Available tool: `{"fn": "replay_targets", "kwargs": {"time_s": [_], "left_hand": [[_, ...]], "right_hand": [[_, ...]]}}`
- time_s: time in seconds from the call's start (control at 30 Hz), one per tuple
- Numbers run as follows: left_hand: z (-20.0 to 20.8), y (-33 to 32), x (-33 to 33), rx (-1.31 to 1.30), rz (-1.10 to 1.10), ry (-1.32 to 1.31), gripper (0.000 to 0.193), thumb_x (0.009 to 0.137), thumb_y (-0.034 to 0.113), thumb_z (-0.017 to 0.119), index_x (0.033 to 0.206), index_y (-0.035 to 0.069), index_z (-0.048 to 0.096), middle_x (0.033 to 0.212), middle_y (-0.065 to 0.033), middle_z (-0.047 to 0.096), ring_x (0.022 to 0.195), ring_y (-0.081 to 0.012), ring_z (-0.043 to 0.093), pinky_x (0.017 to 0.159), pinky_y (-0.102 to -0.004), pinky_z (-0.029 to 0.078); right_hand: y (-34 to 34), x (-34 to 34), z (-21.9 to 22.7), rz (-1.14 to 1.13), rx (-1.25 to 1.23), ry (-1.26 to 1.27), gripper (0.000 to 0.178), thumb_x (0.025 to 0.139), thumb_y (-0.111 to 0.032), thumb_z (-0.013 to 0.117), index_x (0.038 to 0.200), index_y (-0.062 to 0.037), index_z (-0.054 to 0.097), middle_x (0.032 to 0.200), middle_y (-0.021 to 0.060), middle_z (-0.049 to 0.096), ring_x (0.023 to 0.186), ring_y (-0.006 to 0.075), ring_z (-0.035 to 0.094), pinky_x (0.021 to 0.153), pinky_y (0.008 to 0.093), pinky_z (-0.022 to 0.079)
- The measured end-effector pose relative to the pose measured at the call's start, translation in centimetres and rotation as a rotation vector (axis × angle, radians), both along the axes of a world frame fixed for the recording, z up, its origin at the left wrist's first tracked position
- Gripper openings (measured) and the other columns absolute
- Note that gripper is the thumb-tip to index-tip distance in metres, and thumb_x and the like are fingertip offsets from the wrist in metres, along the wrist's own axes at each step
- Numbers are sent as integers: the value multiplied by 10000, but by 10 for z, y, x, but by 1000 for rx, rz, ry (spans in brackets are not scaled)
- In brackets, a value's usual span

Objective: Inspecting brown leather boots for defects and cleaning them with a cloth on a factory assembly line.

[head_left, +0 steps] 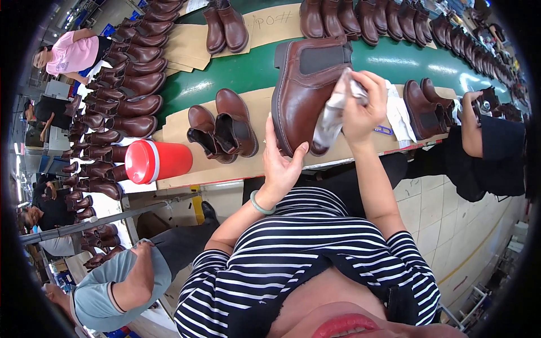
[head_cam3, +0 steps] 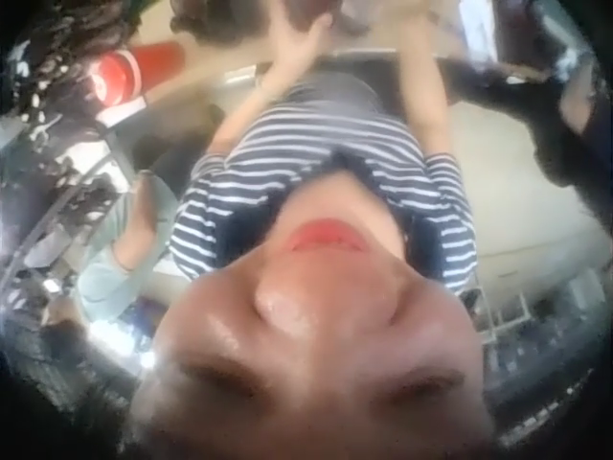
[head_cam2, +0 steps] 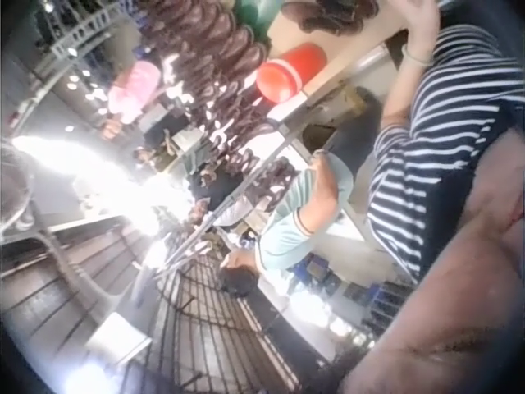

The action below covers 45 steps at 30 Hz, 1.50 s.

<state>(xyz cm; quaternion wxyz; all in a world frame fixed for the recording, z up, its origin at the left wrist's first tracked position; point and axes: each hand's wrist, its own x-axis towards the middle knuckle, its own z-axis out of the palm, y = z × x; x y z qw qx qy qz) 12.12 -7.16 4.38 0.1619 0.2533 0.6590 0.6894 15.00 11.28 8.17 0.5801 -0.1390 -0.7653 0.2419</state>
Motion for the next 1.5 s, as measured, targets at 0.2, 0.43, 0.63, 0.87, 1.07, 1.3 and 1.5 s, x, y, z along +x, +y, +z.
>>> {"fn": "replay_targets", "kwargs": {"time_s": [0.2,0.43,0.63,0.87,1.07,1.3,1.5], "left_hand": [[6,5,3,50,32,72,833,821,-26,655,1473,-5,137,1237,-208,550,1067,-268,622,880,-345,522],[9,5,9,20,6,103,826,812,-36,655,1469,-19,153,1263,-240,529,1093,-287,611,912,-355,508],[0,1,11,-1,-31,86,817,814,-20,664,1470,-22,177,1299,-242,507,1123,-309,594,923,-365,501],[2,1,7,-19,-28,206,821,805,-16,677,1466,-36,191,1297,-250,505,1122,-302,594,906,-356,505],[14,2,8,-11,-69,186,800,825,-24,667,1455,-59,174,1282,-193,501,1095,-236,593,883,-309,519],[21,3,6,-30,-72,229,795,822,-25,667,1452,-70,185,1299,-215,505,1085,-240,604,871,-311,525],[20,4,5,-10,-29,240,814,798,-28,677,1462,-47,206,1163,-235,590,1011,-286,651,855,-342,523]], "right_hand": [[-18,32,-9,61,-223,5,272,763,44,729,1025,5,671,964,91,578,877,173,585,758,277,479],[-31,11,-20,39,-164,-103,169,759,18,736,914,1,672,783,46,501,659,143,506,558,265,404],[-30,28,-21,78,-328,-95,192,729,27,738,904,4,660,773,57,502,649,148,507,558,261,415],[-32,28,-7,-25,-253,-87,171,729,20,753,868,17,655,763,66,516,626,141,513,555,254,414],[-34,26,-2,36,-221,-54,177,756,33,730,911,30,645,801,77,525,651,151,541,562,264,429],[-25,30,-4,-58,-290,-36,193,745,20,704,925,24,633,812,93,501,664,199,527,584,296,431],[-26,25,0,26,-301,-135,189,720,57,684,896,19,625,827,81,502,715,184,542,610,292,442]]}}
